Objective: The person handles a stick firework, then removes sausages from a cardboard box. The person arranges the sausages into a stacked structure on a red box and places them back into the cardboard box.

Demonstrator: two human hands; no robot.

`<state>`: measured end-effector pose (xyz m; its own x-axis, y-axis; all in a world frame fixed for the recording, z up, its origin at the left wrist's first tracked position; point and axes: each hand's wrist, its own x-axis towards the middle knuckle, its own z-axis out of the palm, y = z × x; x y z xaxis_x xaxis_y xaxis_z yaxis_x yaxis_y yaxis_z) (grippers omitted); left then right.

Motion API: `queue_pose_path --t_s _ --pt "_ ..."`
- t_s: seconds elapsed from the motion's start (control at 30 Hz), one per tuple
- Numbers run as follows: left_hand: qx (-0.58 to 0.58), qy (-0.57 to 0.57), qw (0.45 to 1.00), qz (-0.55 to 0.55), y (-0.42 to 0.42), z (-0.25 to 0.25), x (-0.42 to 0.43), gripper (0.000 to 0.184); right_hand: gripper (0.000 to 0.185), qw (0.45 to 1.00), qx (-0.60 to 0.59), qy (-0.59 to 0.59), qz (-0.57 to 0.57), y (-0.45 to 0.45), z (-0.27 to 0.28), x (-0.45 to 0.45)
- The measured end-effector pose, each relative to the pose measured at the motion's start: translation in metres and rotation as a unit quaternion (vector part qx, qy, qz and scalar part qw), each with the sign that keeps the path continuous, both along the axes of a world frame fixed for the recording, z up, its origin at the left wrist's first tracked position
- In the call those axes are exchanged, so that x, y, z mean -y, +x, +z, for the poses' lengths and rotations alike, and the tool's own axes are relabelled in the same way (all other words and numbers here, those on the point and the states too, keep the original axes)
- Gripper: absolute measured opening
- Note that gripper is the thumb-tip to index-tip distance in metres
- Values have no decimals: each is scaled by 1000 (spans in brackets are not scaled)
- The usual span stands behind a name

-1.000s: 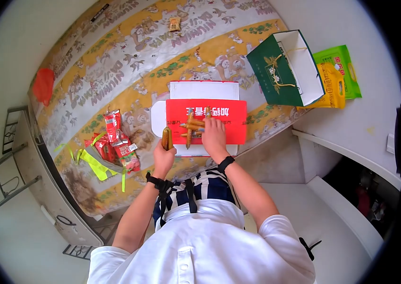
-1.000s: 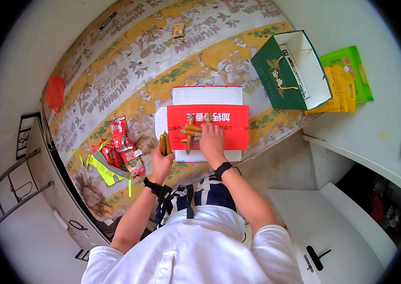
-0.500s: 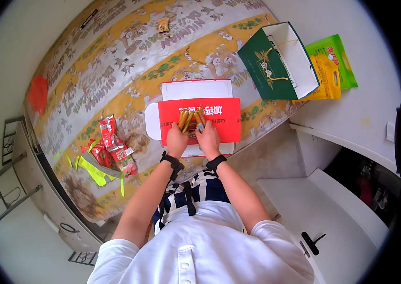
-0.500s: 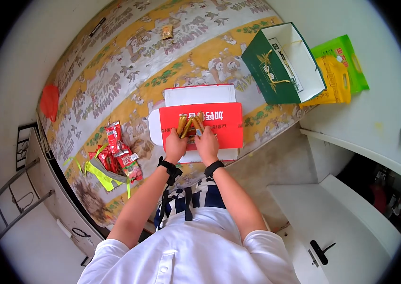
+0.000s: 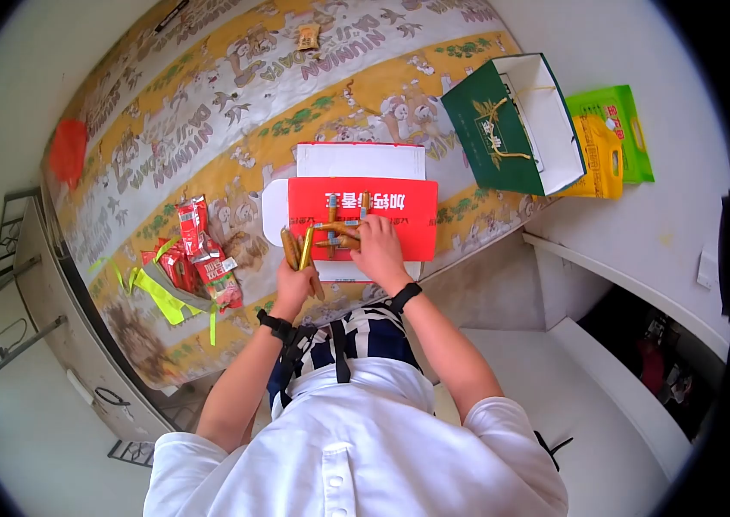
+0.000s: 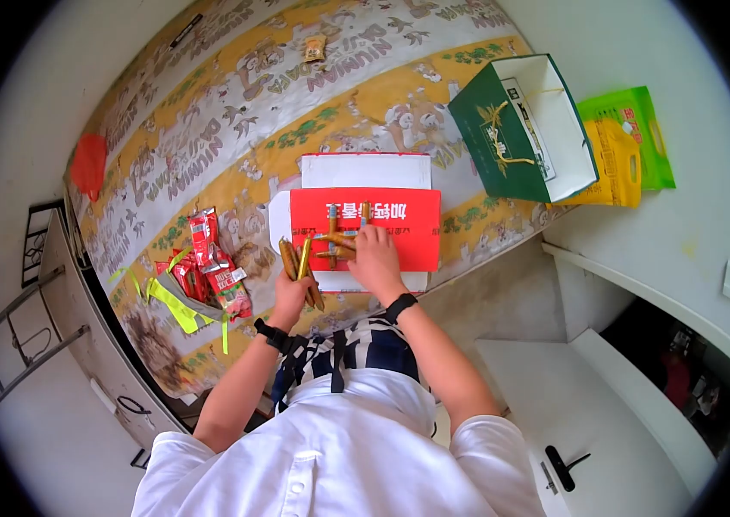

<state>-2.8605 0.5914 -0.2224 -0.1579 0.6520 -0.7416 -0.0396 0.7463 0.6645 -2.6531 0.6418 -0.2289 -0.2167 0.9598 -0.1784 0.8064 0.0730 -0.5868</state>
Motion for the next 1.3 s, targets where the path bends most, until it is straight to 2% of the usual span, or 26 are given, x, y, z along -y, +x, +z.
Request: queue_pose_path --t_s 0.03,0.07,0.13,0.2,0.33,0.4,0.47,0.5,0.53,0.57,0.6,0.63,0.7,0.73,0.77,0.83,0.9,1.0,1.03,1.07,1.1,1.17,1.2,1.23,1.27,1.3 --pt "1 0 1000 7 -1 -5 7 23 32 993 59 73 77 -4 -3 -3" --pt "-18 24 999 23 -2 -10 15 22 32 992 59 72 84 -9 -8 -5" --pt "-39 43 997 47 -4 -16 24 22 22 961 141 174 164 -19 -24 -5" --pt "-71 94 992 51 -3 -20 33 24 19 951 160 172 201 -24 -36 -4" --pt "-80 98 988 89 -6 -21 29 27 16 939 163 168 250 -25 -51 -15" --pt "-74 53 992 91 -7 -19 21 31 16 943 160 152 249 -24 -49 -16" --pt "-77 68 991 82 -7 -29 13 31 27 980 47 115 153 -23 -25 -21" --pt "-81 79 991 72 -7 -33 7 31 27 980 48 118 153 -24 -13 -24" --pt "-80 80 991 71 -4 -34 0 31 35 1000 2 10 6 -25 -3 -23" --pt "-128 90 987 27 -1 -37 -9 33 43 984 -43 -99 -142 -25 3 -22" --pt "-174 101 979 -17 5 -38 -19 35 56 966 -78 -128 -209 -17 -15 -21" --pt "-172 104 979 -21 11 -40 -28 35 56 966 -78 -124 -214 -10 -22 -21" --pt "-236 78 962 -114 24 -46 -45 41 60 947 -53 -121 -293 2 -32 -17" --pt "-263 77 951 -145 31 -50 -52 38 68 944 -49 -129 -300 4 -37 -15" --pt "-264 80 949 -151 36 -56 -58 38 68 942 -52 -126 -306 4 -45 -17" --pt "-280 45 936 -210 44 -67 -62 39 73 933 -153 -133 -296 -2 -54 -11" --pt "-264 80 933 -230 49 -72 -61 41 80 929 -160 -149 -299 -9 -61 -13" --pt "-205 149 944 -212 48 -60 -68 39 80 908 -220 -208 -291 -11 -60 -20" --pt "-79 56 977 -189 44 -47 -73 38 74 882 -312 -225 -273 -10 -58 -22" --pt "50 -39 985 -162 40 -33 -79 37 69 848 -400 -239 -253 -9 -56 -25" --pt "46 -36 984 -168 35 -34 -80 37 63 808 -483 -249 -230 -8 -53 -28" --pt "222 -1 968 -116 24 -39 -68 42 58 806 -490 -256 -212 -14 -28 -30" --pt "291 6 955 -63 23 -33 -64 52 57 814 -484 -252 -202 -18 -15 -32" --pt "292 11 954 -61 24 -21 -64 52 57 822 -476 -249 -190 -22 -9 -32" --pt "311 15 950 -36 23 -9 -64 50 54 856 -433 -220 -176 -26 -2 -33" --pt "329 20 944 -11 21 1 -64 48 54 859 -432 -216 -169 -31 6 -32"
